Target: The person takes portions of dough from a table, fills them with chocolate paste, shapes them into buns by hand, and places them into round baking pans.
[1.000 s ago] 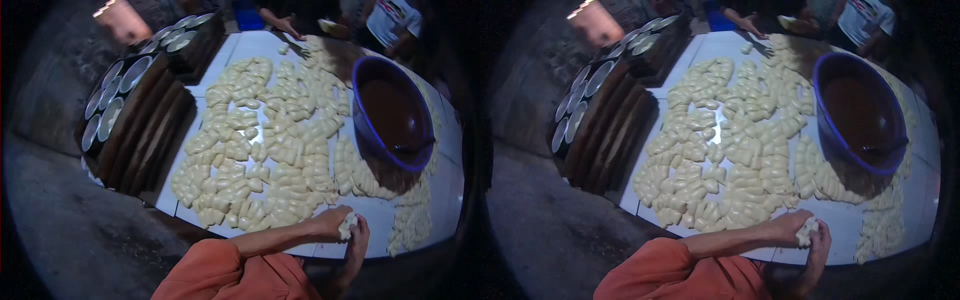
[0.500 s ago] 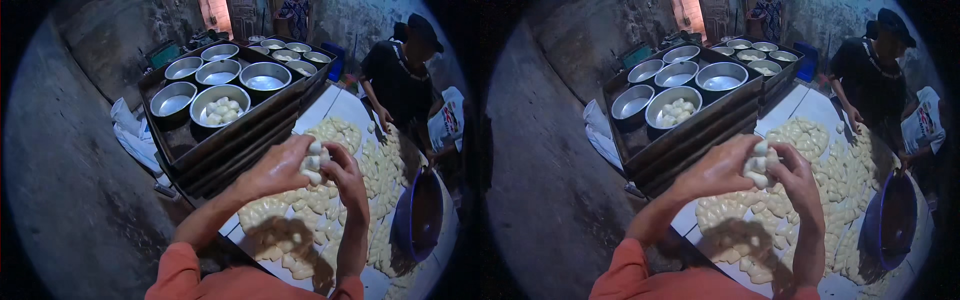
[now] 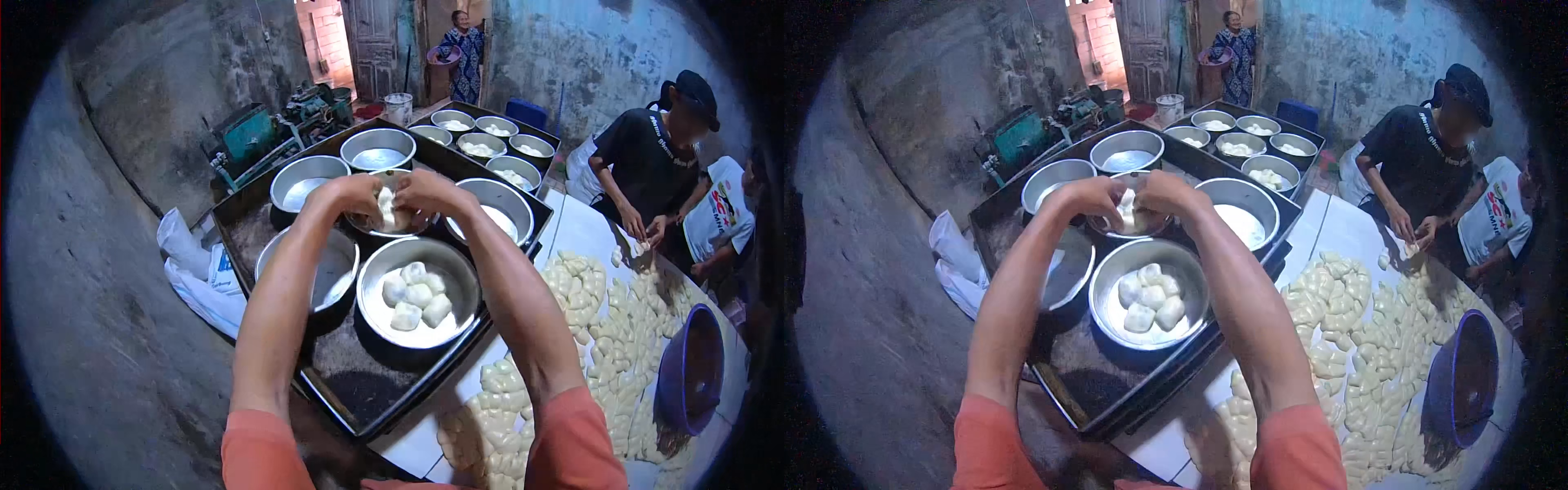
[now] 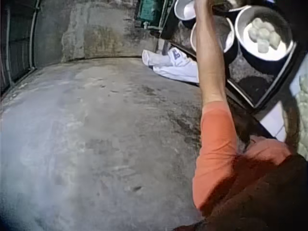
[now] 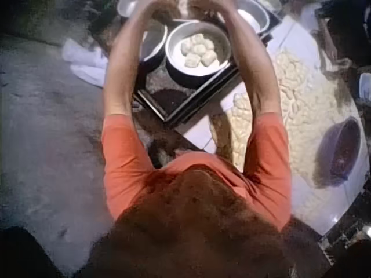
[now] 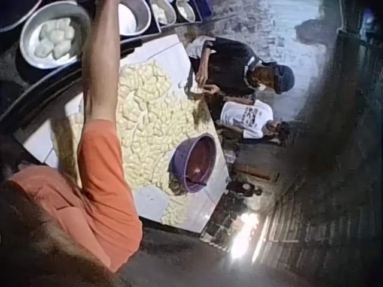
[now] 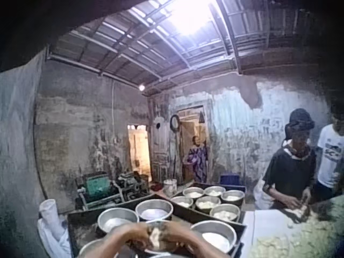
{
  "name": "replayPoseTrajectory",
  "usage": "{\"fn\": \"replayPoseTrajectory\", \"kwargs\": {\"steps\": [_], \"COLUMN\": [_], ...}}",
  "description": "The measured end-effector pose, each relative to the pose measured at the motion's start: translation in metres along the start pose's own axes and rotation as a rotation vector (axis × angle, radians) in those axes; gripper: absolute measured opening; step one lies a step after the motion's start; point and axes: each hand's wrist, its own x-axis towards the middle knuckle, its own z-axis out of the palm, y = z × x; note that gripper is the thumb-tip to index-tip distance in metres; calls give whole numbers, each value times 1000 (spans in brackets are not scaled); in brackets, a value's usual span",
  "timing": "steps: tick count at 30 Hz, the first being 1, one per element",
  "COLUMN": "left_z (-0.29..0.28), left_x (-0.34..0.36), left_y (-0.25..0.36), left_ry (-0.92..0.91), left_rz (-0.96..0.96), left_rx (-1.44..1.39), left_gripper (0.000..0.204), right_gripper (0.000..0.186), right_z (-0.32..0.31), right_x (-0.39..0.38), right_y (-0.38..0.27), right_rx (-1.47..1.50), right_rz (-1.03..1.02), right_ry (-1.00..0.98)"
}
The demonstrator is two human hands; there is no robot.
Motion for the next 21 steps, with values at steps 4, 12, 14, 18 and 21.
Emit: {"fn": "replayPoseTrajectory", "kwargs": {"steps": [4, 12, 14, 18, 21], "left_z": [-13, -10, -12, -24, -23], "left_x": [4, 4, -13, -52, -78], "left_y": [3, -4, 6, 35, 47], "left_ry": [-108, -78, -13, 304, 356], "left_rz": [-236, -146, -128, 8, 163], "left_rx": [85, 56, 80, 194, 80], "left_gripper": [71, 61, 66, 73, 55], "right_gripper": [31, 29, 29, 15, 19], "right_z": [8, 6, 3, -40, -60], "right_x": [10, -12, -25, -122, -226], "right_y": [-43, -32, -33, -39, -19], "right_rx": [-499, -484, -501, -434, -181], "right_rz": [175, 80, 2, -191, -102], "right_ry": [41, 100, 316, 579, 598]}}
